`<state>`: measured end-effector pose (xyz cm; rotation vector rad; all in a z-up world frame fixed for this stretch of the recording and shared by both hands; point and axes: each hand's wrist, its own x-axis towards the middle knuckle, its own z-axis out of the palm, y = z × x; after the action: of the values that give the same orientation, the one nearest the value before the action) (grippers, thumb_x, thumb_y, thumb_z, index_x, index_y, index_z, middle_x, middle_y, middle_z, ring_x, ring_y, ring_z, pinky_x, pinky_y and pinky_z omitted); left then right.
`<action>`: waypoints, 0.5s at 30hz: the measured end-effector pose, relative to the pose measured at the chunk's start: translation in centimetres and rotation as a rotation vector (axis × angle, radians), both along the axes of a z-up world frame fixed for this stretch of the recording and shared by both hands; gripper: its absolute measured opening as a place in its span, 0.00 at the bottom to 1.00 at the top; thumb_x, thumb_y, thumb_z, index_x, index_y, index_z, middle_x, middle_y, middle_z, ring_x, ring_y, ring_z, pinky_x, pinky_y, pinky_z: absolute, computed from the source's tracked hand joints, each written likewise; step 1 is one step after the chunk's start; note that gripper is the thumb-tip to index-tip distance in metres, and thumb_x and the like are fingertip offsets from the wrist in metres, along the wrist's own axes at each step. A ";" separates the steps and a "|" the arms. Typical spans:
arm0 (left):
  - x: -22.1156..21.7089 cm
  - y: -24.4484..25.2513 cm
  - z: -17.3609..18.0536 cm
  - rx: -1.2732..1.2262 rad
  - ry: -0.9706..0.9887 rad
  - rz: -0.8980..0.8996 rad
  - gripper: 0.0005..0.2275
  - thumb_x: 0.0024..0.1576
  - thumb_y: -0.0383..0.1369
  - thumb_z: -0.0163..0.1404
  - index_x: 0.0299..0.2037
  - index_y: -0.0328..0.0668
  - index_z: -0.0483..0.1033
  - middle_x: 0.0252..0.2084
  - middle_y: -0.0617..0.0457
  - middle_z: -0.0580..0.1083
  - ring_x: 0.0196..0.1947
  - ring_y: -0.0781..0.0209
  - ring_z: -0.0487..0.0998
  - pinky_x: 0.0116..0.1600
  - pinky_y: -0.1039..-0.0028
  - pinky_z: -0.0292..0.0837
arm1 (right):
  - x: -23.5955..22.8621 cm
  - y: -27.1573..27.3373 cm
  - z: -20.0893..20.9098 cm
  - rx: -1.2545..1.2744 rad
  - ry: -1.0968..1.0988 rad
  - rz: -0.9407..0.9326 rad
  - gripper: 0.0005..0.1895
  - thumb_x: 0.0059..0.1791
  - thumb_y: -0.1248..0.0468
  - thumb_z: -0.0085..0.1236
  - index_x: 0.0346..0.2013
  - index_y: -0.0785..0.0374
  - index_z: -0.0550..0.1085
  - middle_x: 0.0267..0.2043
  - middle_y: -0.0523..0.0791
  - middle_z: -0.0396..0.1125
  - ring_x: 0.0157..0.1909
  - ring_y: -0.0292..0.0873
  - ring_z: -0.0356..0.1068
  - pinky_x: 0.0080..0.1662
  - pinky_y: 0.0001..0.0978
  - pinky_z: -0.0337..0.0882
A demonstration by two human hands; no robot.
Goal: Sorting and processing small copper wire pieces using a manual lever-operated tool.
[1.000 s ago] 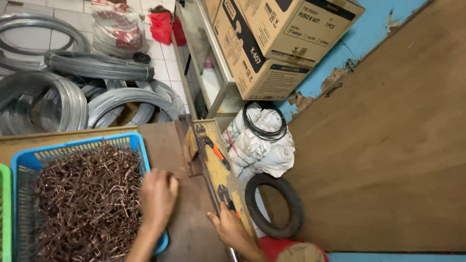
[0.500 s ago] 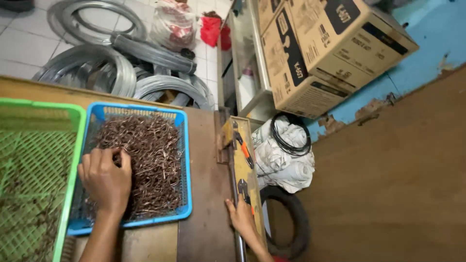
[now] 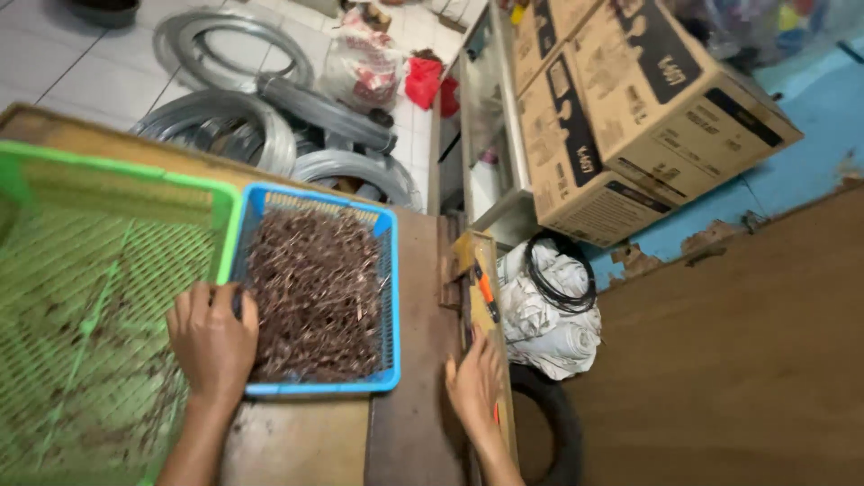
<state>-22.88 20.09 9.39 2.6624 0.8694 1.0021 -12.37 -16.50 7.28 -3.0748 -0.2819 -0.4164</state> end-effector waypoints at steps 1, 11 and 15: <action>-0.6 1.0 -0.1 -0.010 0.012 0.016 0.07 0.58 0.33 0.58 0.42 0.41 0.83 0.40 0.49 0.75 0.42 0.51 0.73 0.51 0.64 0.70 | -0.2 2.2 1.5 -0.010 0.012 0.016 0.45 0.42 0.56 0.63 0.70 0.61 0.56 0.59 0.58 0.63 0.57 0.62 0.66 0.58 0.54 0.65; -7.3 7.5 -12.6 -0.328 0.551 0.062 0.21 0.50 0.36 0.59 0.55 0.42 0.78 0.57 0.39 0.71 0.54 0.38 0.74 0.48 0.49 0.78 | -6.7 22.6 8.5 0.347 0.071 0.792 0.26 0.47 0.61 0.61 0.60 0.58 0.68 0.61 0.55 0.61 0.62 0.60 0.62 0.59 0.50 0.62; -7.1 7.8 -15.1 -0.465 0.450 -0.097 0.14 0.53 0.25 0.55 0.50 0.32 0.78 0.48 0.36 0.72 0.48 0.31 0.80 0.43 0.45 0.81 | -7.2 27.6 4.4 0.248 0.096 0.974 0.23 0.48 0.56 0.60 0.57 0.52 0.69 0.59 0.52 0.61 0.65 0.56 0.62 0.61 0.48 0.61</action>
<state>-29.97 27.86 -5.73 2.5079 0.9015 0.1387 -19.61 11.07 11.70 -2.3155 -1.4660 -0.2140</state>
